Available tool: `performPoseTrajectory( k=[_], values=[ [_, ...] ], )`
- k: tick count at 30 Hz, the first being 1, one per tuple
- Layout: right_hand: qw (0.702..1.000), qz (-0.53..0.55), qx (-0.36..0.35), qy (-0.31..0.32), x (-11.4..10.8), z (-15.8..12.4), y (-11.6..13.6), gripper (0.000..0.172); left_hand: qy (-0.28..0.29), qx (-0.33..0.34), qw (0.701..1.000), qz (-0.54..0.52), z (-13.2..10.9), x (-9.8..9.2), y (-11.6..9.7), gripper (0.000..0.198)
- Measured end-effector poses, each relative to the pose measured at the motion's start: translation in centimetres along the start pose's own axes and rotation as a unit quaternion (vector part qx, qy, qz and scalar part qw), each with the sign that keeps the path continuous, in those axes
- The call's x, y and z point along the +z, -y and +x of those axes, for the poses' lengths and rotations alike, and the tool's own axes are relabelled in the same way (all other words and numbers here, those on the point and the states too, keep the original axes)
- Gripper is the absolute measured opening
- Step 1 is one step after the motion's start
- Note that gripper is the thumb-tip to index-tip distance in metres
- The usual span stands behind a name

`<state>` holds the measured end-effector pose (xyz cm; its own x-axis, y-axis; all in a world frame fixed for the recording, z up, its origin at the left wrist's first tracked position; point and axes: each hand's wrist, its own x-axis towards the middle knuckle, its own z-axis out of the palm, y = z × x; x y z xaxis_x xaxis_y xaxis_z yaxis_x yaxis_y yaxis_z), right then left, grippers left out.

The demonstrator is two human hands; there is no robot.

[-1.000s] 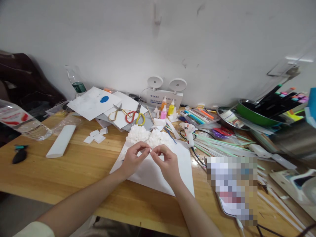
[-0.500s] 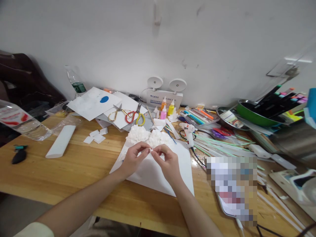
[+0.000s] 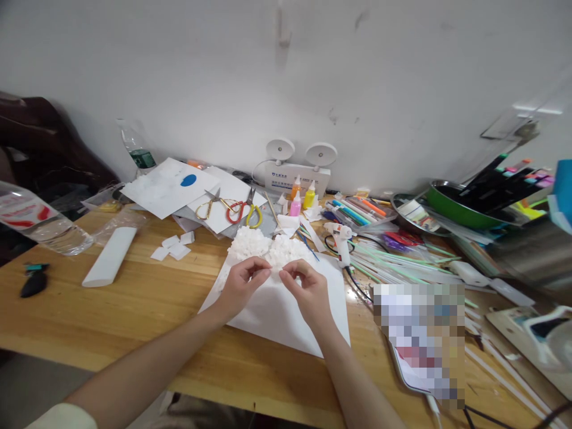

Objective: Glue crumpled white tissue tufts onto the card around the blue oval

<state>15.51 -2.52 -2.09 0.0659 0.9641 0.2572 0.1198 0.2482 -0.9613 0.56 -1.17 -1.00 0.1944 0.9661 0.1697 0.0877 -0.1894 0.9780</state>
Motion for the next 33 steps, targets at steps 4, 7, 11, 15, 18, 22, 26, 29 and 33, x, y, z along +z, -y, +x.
performPoseTrajectory(
  k=[4, 7, 11, 15, 18, 22, 26, 29, 33],
  values=[
    [1.000, -0.006, 0.008, 0.026, -0.16, 0.05, 0.05, 0.016, -0.008, 0.013, 0.999, 0.029, 0.08, 0.00, 0.03, 0.012],
    [0.999, -0.019, 0.008, 0.046, -0.20, 0.05, 0.12, 0.015, -0.007, 0.026, 0.998, 0.048, 0.09, 0.07, -0.01, 0.013],
    [0.998, -0.027, 0.006, 0.064, -0.04, -0.03, 0.09, 0.013, 0.006, 0.035, 0.998, 0.056, 0.03, 0.12, 0.05, 0.012],
    [0.997, -0.026, 0.013, 0.075, 0.16, -0.08, -0.08, 0.014, 0.012, 0.041, 0.997, 0.056, -0.05, 0.10, 0.24, 0.010],
    [0.997, -0.024, 0.013, 0.072, 0.18, -0.09, -0.21, 0.013, 0.016, 0.046, 0.997, 0.058, -0.06, 0.10, 0.36, 0.009],
    [0.997, -0.029, 0.015, 0.065, 0.09, -0.08, -0.19, 0.012, 0.014, 0.046, 0.997, 0.059, -0.02, 0.13, 0.42, 0.009],
    [0.997, -0.038, 0.017, 0.059, 0.07, -0.03, -0.03, 0.013, 0.016, 0.048, 0.997, 0.060, -0.04, 0.20, 0.34, 0.010],
    [0.998, -0.042, 0.016, 0.053, 0.06, 0.00, 0.02, 0.013, 0.014, 0.044, 0.997, 0.059, -0.08, 0.26, 0.24, 0.011],
    [0.998, -0.046, 0.016, 0.043, -0.02, 0.04, -0.11, 0.013, 0.008, 0.043, 0.997, 0.061, -0.15, 0.28, 0.13, 0.011]
  ],
)
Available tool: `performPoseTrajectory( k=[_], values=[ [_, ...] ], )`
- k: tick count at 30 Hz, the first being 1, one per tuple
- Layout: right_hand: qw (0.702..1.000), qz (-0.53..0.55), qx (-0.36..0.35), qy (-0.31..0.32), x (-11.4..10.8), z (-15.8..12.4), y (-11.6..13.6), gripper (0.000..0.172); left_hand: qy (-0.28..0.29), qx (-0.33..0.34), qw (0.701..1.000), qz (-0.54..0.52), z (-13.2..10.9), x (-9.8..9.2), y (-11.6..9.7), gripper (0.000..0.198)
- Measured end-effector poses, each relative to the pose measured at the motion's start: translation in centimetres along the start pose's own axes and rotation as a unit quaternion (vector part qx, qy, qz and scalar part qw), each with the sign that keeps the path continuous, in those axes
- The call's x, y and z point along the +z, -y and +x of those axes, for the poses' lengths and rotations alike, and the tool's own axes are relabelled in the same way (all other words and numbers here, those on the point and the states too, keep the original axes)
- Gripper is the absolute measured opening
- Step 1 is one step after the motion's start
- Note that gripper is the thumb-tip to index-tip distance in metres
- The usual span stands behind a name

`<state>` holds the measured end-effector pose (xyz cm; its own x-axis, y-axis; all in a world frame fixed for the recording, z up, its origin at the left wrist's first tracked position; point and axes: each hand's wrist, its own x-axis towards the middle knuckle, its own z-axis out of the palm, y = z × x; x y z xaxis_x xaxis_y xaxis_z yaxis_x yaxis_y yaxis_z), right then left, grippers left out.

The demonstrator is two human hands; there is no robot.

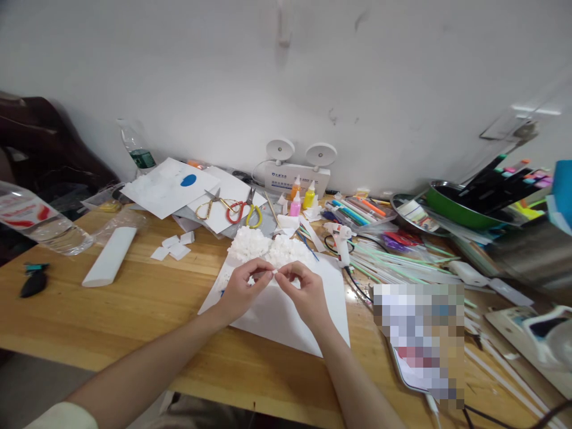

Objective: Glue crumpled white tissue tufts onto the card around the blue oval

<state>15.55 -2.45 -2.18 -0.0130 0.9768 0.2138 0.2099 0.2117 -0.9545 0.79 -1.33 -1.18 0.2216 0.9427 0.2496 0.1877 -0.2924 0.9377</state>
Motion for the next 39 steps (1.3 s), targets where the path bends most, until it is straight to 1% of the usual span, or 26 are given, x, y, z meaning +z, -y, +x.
performPoseTrajectory(
  k=[11, 19, 23, 27, 30, 33, 36, 39],
  values=[
    [1.000, -0.021, -0.021, -0.006, -0.13, 0.03, 0.03, 0.012, -0.005, -0.004, 1.000, -0.008, 0.06, 0.00, 0.22, 0.010],
    [0.996, -0.076, -0.038, -0.037, 0.05, -0.07, 0.21, 0.011, -0.009, 0.007, 1.000, 0.002, 0.03, 0.04, 0.41, 0.011],
    [0.987, -0.106, -0.095, -0.069, 0.39, -0.25, 0.35, 0.007, -0.009, 0.011, 1.000, -0.007, 0.02, 0.09, 0.54, 0.011],
    [0.963, -0.166, -0.182, -0.111, 0.67, -0.49, 0.35, 0.006, -0.007, 0.006, 1.000, -0.015, -0.01, 0.16, 0.51, 0.011],
    [0.949, -0.189, -0.213, -0.135, 0.70, -0.54, 0.33, 0.005, -0.003, 0.000, 1.000, -0.008, -0.04, 0.15, 0.36, 0.011],
    [0.959, -0.172, -0.188, -0.123, 0.61, -0.47, 0.33, 0.002, -0.005, -0.006, 1.000, -0.005, -0.01, 0.12, 0.27, 0.013],
    [0.981, -0.119, -0.133, -0.080, 0.47, -0.34, 0.26, 0.004, -0.009, -0.011, 1.000, -0.016, 0.10, 0.07, 0.29, 0.012],
    [0.994, -0.062, -0.088, -0.033, 0.35, -0.24, 0.09, 0.007, -0.010, -0.017, 1.000, -0.024, 0.18, 0.02, 0.28, 0.012]
  ],
)
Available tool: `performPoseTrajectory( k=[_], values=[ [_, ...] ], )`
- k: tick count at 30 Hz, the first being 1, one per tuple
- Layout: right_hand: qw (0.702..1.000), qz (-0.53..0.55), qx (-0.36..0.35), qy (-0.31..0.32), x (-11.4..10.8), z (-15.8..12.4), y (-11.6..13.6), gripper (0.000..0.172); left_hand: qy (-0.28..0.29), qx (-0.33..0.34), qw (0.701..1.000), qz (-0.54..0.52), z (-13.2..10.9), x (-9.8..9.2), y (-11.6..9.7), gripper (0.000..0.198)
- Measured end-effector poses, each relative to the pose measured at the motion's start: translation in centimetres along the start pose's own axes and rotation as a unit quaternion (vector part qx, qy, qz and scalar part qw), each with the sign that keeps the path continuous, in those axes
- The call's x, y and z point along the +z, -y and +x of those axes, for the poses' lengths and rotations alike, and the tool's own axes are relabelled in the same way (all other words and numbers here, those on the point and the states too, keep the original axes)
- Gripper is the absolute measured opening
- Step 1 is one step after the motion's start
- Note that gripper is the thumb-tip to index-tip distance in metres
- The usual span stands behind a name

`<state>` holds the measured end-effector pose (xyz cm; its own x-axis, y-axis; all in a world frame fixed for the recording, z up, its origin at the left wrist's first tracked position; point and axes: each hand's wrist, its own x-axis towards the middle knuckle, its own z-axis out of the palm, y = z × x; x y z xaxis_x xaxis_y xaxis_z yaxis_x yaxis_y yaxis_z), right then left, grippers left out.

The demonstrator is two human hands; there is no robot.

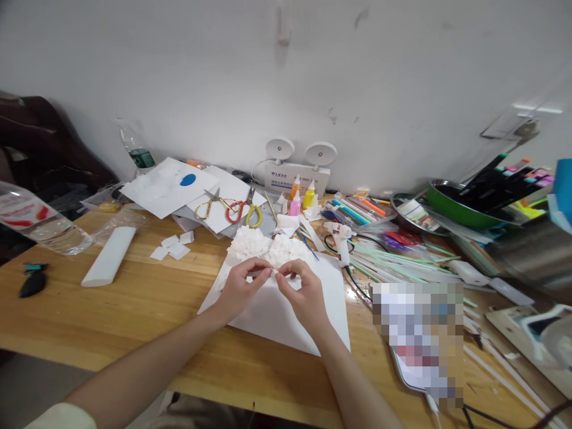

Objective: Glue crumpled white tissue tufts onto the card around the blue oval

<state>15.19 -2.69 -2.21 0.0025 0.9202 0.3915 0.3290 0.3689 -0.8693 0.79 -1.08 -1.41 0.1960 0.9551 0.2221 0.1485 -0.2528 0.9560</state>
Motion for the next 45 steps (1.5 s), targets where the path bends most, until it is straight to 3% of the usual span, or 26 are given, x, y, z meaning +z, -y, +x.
performPoseTrajectory(
  k=[8, 30, 40, 45],
  values=[
    [0.997, 0.035, 0.042, 0.047, 0.00, -0.05, -0.26, 0.010, 0.020, 0.015, 0.999, 0.023, -0.06, 0.00, 0.12, 0.014],
    [0.998, -0.043, 0.036, -0.029, 0.03, -0.04, 0.32, 0.009, 0.012, 0.030, 0.998, 0.048, -0.19, -0.01, 0.21, 0.015],
    [0.993, -0.068, -0.014, -0.091, 0.54, -0.36, 0.13, 0.008, 0.018, 0.041, 0.999, 0.020, -0.29, 0.00, 0.08, 0.019],
    [0.994, -0.082, -0.013, -0.074, 0.31, -0.23, 0.26, 0.006, 0.017, 0.053, 0.998, 0.014, -0.32, -0.06, 0.09, 0.020]
  ],
)
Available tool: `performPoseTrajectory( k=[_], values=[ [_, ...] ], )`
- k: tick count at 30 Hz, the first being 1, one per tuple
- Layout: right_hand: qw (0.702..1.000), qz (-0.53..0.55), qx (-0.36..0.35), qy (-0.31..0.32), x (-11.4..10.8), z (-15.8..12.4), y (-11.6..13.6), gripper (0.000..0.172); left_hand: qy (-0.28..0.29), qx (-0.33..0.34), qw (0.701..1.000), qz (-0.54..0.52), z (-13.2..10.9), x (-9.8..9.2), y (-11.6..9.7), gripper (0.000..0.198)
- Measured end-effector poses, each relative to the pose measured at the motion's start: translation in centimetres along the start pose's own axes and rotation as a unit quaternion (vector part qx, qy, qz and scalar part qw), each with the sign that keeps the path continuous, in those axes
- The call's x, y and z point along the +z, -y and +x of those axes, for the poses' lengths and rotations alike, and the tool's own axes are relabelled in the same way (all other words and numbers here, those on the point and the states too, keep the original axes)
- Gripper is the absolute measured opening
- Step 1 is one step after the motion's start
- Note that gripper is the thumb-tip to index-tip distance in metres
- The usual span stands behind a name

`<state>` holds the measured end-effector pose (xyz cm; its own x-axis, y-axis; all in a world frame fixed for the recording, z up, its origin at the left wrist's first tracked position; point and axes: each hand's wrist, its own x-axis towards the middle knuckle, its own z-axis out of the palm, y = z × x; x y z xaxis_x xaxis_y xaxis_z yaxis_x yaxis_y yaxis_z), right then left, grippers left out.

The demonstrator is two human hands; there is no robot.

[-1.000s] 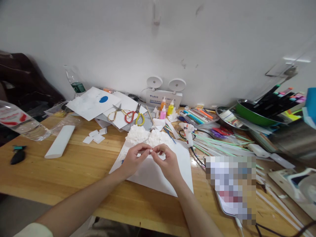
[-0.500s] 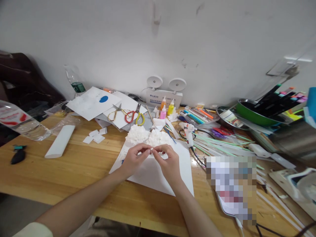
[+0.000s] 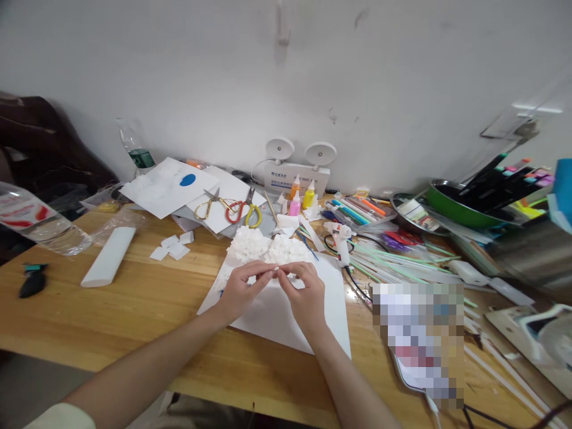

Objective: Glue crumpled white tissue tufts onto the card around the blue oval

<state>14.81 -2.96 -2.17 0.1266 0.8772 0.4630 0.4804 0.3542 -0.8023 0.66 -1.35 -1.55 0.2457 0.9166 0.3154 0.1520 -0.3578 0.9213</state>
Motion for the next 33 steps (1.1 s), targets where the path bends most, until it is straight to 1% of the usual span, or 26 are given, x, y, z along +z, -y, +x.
performPoseTrajectory(
  k=[4, 7, 10, 16, 19, 22, 33],
  values=[
    [0.999, 0.018, 0.001, 0.030, -0.06, 0.17, -0.07, 0.005, -0.008, -0.011, 1.000, 0.021, 0.04, 0.02, -0.07, 0.019],
    [0.997, 0.056, 0.018, 0.050, -0.01, 0.20, -0.27, 0.007, -0.018, -0.035, 0.999, 0.009, 0.10, 0.05, -0.18, 0.017],
    [0.994, 0.085, 0.032, 0.067, 0.02, 0.24, -0.46, 0.008, -0.017, -0.046, 0.999, -0.008, 0.15, 0.04, -0.22, 0.013],
    [0.991, 0.105, 0.055, 0.063, -0.03, 0.33, -0.64, 0.009, 0.004, -0.049, 0.998, -0.044, 0.13, -0.11, -0.36, 0.011],
    [0.990, 0.110, 0.049, 0.080, -0.15, 0.36, -0.65, 0.010, 0.009, -0.050, 0.997, -0.055, 0.13, -0.16, -0.51, 0.010],
    [0.988, 0.117, 0.042, 0.094, -0.24, 0.40, -0.64, 0.007, 0.009, -0.048, 0.998, -0.050, 0.18, -0.15, -0.62, 0.010],
    [0.987, 0.127, 0.055, 0.087, -0.28, 0.39, -0.98, 0.008, -0.001, -0.048, 0.999, -0.022, 0.19, -0.16, -0.39, 0.010]
  ],
)
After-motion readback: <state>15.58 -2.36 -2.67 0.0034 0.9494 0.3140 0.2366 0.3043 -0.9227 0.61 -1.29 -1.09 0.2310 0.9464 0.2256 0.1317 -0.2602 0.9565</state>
